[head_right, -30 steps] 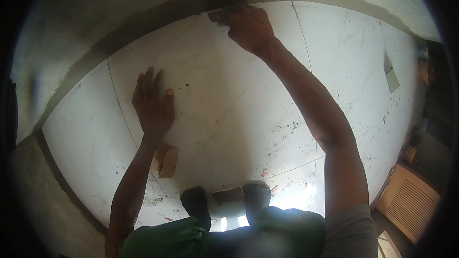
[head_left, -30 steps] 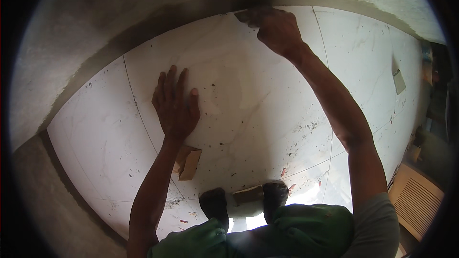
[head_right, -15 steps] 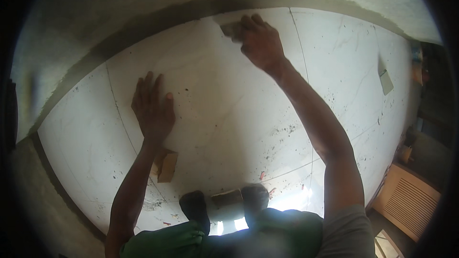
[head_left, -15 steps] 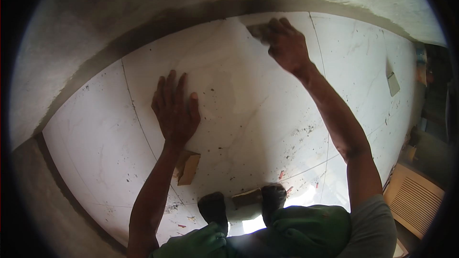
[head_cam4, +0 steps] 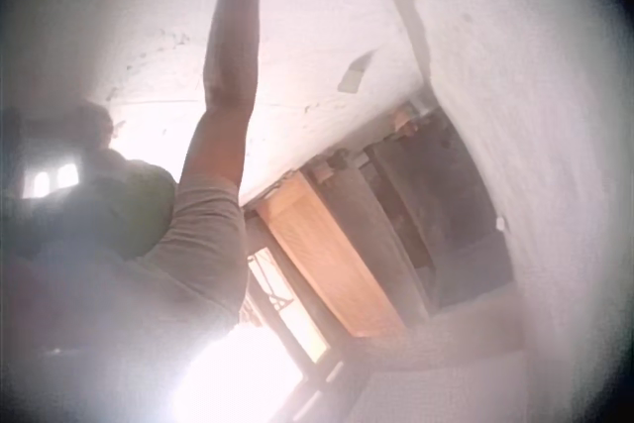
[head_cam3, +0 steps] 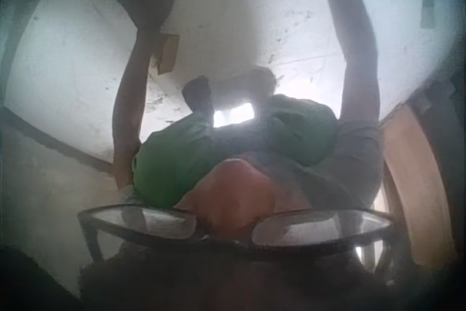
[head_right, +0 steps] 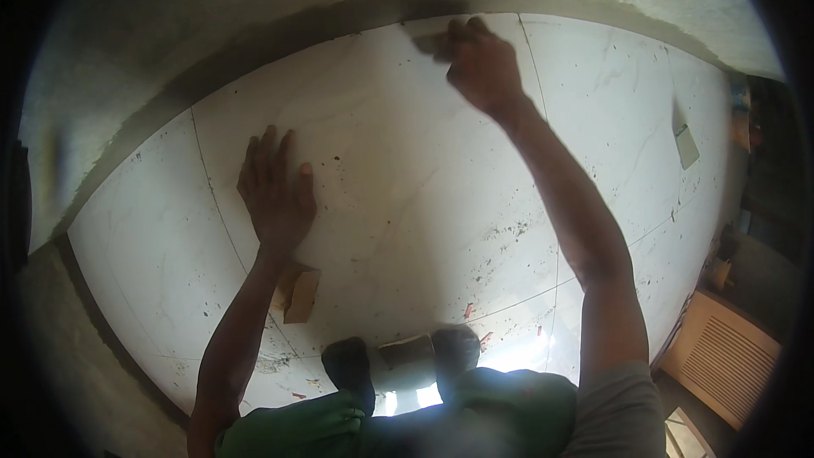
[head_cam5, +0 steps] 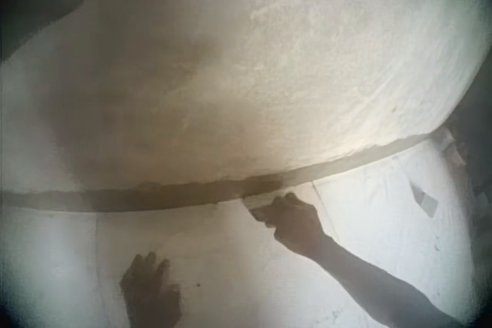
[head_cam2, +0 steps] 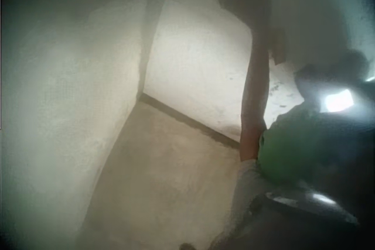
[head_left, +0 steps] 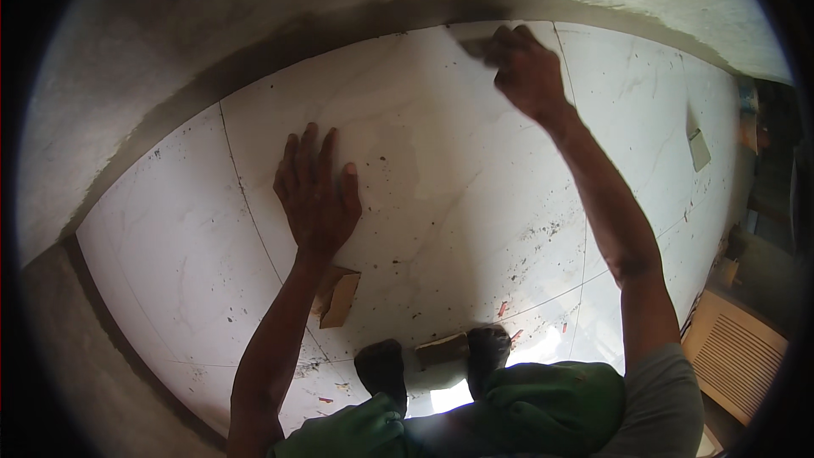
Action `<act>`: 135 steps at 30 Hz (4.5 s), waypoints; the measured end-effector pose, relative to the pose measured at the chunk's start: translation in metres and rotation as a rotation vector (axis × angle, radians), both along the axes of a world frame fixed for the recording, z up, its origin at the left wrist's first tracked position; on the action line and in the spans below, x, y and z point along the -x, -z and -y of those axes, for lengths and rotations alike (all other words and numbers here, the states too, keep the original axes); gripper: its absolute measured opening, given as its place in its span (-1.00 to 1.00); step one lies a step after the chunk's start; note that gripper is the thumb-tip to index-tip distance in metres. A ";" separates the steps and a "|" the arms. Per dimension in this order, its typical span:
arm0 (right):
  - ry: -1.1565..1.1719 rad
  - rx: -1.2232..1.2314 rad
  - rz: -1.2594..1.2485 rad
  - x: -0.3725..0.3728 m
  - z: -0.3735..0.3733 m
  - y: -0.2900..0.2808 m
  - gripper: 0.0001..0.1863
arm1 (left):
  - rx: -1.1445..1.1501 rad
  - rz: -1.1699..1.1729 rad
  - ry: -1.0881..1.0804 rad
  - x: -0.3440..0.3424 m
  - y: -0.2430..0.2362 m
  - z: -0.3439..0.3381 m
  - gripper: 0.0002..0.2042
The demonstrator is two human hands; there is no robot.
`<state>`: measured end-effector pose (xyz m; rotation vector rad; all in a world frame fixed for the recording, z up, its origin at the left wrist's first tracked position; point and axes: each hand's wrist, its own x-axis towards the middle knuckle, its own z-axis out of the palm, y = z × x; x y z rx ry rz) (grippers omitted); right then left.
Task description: The person applies grout to the junction between floor tiles and the wall using an applicator block and a putty knife, then wipes away the excess material with the block and by hand.
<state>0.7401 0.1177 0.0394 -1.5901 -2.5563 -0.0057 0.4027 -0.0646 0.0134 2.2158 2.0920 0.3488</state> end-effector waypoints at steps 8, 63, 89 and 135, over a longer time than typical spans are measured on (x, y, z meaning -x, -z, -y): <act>-0.104 -0.134 -0.117 0.061 -0.007 -0.001 -0.50 | -0.016 0.021 0.008 0.002 0.001 0.000 -0.47; -0.368 -0.235 0.063 0.238 0.011 0.008 -0.77 | -0.067 0.184 -0.057 0.013 0.005 0.007 -0.45; -0.520 -0.121 -0.023 0.322 0.055 -0.015 -0.65 | -0.028 -0.164 -0.878 0.351 0.044 0.084 -0.35; -0.360 -0.149 -0.056 0.349 0.040 0.002 -0.60 | -0.180 0.105 -0.607 0.121 0.011 0.040 -0.38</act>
